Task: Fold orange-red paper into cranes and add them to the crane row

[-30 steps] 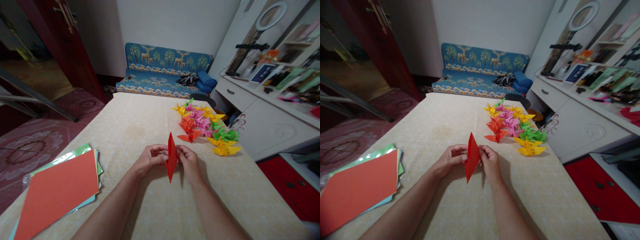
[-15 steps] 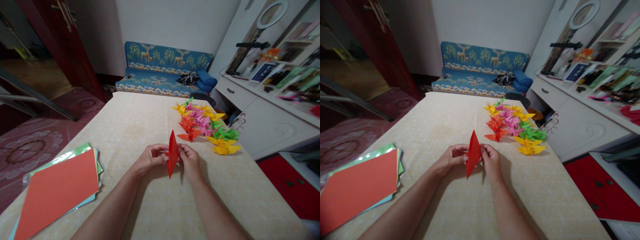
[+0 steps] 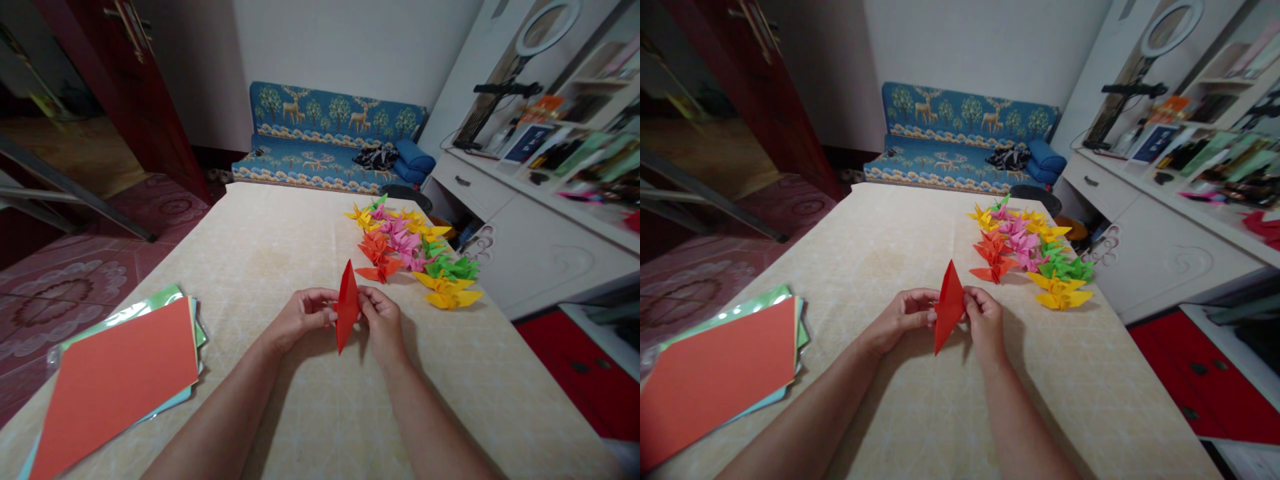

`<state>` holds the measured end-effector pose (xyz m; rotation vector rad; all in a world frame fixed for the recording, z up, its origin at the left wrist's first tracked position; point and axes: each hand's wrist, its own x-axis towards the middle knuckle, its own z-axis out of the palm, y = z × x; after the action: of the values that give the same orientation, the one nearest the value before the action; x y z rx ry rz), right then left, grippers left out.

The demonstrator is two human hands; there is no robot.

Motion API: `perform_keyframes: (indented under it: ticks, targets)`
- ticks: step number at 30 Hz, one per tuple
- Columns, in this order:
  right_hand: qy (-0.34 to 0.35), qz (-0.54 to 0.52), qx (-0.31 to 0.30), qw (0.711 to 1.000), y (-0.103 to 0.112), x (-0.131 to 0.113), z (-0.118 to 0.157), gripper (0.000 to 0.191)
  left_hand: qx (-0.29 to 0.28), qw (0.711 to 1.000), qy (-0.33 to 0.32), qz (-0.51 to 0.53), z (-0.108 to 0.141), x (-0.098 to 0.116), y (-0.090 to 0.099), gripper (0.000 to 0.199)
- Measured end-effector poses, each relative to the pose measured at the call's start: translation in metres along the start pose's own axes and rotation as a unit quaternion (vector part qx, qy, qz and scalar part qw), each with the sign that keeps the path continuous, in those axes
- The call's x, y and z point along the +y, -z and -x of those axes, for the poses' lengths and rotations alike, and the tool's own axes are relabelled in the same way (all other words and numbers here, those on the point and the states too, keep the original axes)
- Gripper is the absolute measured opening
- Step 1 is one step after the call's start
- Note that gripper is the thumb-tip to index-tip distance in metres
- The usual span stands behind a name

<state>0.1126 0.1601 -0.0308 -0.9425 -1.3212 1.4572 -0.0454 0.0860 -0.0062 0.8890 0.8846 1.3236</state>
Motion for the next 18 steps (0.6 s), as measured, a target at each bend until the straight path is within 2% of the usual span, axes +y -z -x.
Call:
perform_keyframes:
  ticks: [8,14,18]
  targets:
    - [-0.011,-0.022,0.007,1.0,-0.0006,-0.0013,0.0014,0.022,-0.006,1.0,0.001,0.008,-0.0011,-0.0043,0.0028,0.039]
    - [-0.008,0.039,-0.042,0.998,-0.0001,-0.0061,0.0032,0.024,0.012,1.0,0.0,-0.01,-0.0013,-0.004,0.0038,0.028]
    - [-0.032,0.022,-0.079,0.996,-0.0033,-0.008,0.0057,0.024,0.029,0.999,-0.016,-0.023,-0.0017,-0.004,0.0013,0.024]
